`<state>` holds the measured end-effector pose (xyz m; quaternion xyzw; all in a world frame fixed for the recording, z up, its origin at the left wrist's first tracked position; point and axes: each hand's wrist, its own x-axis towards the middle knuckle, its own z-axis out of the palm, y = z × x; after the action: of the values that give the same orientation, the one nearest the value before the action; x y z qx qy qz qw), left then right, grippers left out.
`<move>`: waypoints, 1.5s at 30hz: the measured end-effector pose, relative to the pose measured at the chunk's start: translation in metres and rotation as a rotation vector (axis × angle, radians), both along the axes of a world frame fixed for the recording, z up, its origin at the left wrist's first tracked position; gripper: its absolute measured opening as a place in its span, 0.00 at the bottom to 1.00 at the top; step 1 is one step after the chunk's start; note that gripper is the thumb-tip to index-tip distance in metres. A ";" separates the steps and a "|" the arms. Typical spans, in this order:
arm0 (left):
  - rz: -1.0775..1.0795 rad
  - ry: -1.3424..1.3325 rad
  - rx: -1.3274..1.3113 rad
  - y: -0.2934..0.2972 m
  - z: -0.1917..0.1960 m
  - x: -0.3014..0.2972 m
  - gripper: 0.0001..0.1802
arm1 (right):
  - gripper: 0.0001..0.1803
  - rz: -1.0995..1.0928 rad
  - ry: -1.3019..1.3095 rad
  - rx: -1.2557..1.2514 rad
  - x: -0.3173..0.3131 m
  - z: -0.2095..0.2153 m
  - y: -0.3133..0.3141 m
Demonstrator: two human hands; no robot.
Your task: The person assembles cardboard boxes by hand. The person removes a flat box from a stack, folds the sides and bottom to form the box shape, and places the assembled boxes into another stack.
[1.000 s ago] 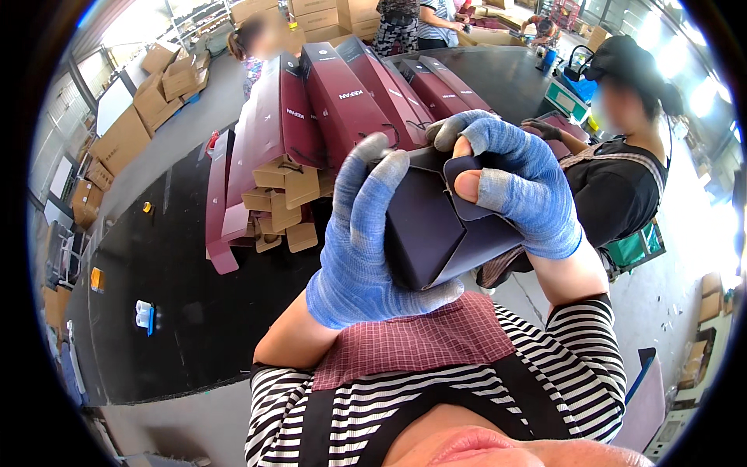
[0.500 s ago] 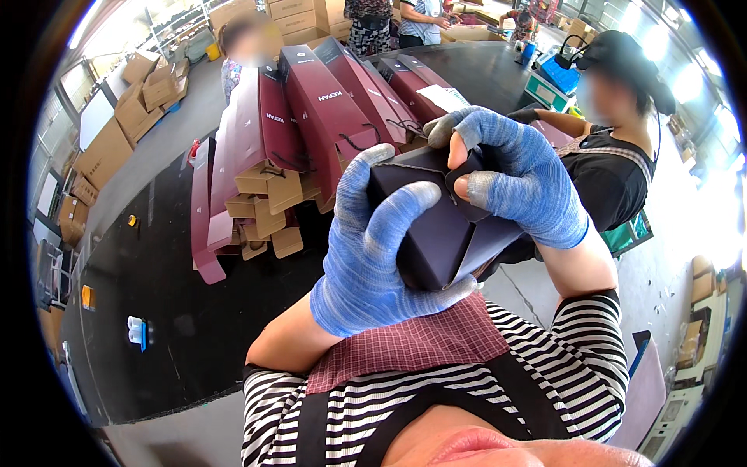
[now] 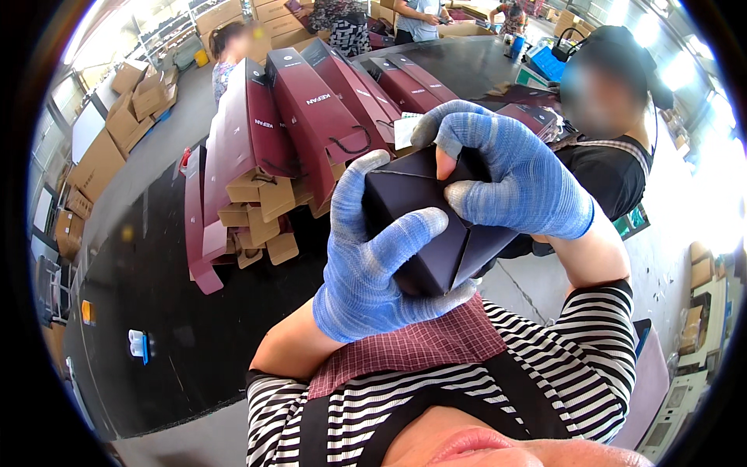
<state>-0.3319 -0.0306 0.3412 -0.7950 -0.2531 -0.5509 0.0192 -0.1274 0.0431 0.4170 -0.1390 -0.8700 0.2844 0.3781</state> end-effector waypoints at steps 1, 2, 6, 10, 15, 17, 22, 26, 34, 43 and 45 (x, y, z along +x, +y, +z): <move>-0.011 0.001 -0.008 0.001 0.000 0.000 0.45 | 0.11 -0.008 0.001 -0.001 0.000 -0.001 0.000; -0.024 0.002 -0.017 0.001 -0.001 0.000 0.45 | 0.10 -0.007 0.003 -0.038 0.001 -0.002 -0.001; 0.052 0.039 -0.005 -0.006 0.012 0.005 0.43 | 0.09 -0.023 -0.038 -0.025 0.005 0.000 -0.003; 0.085 0.079 -0.040 -0.011 0.006 -0.003 0.40 | 0.05 0.038 0.118 0.063 -0.007 -0.012 0.000; 0.067 0.018 -0.055 0.003 -0.003 0.002 0.38 | 0.10 -0.062 0.132 -0.041 -0.003 -0.016 0.004; 0.087 0.048 -0.040 0.008 -0.003 0.004 0.38 | 0.12 -0.073 0.117 -0.061 0.002 -0.016 0.007; 0.067 0.043 -0.120 0.002 -0.002 -0.009 0.40 | 0.17 -0.047 0.022 -0.195 -0.007 -0.003 -0.001; -0.013 0.025 -0.011 0.008 0.006 0.007 0.46 | 0.22 -0.020 0.121 -0.307 0.002 -0.016 0.004; 0.011 -0.028 -0.080 -0.010 -0.007 0.008 0.53 | 0.40 0.040 0.378 -0.692 -0.008 -0.024 -0.024; -0.020 -0.148 -0.410 0.011 -0.084 -0.029 0.75 | 0.55 0.335 0.546 -0.638 0.001 -0.166 -0.015; -0.040 -0.086 -0.479 0.010 -0.120 -0.048 0.78 | 0.45 0.210 0.061 -0.446 0.005 -0.202 -0.015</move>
<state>-0.3797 -0.0209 0.2207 -0.7575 -0.3615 -0.5087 -0.1918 -0.1226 0.0281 0.2155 -0.1191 -0.7835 0.5114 0.3324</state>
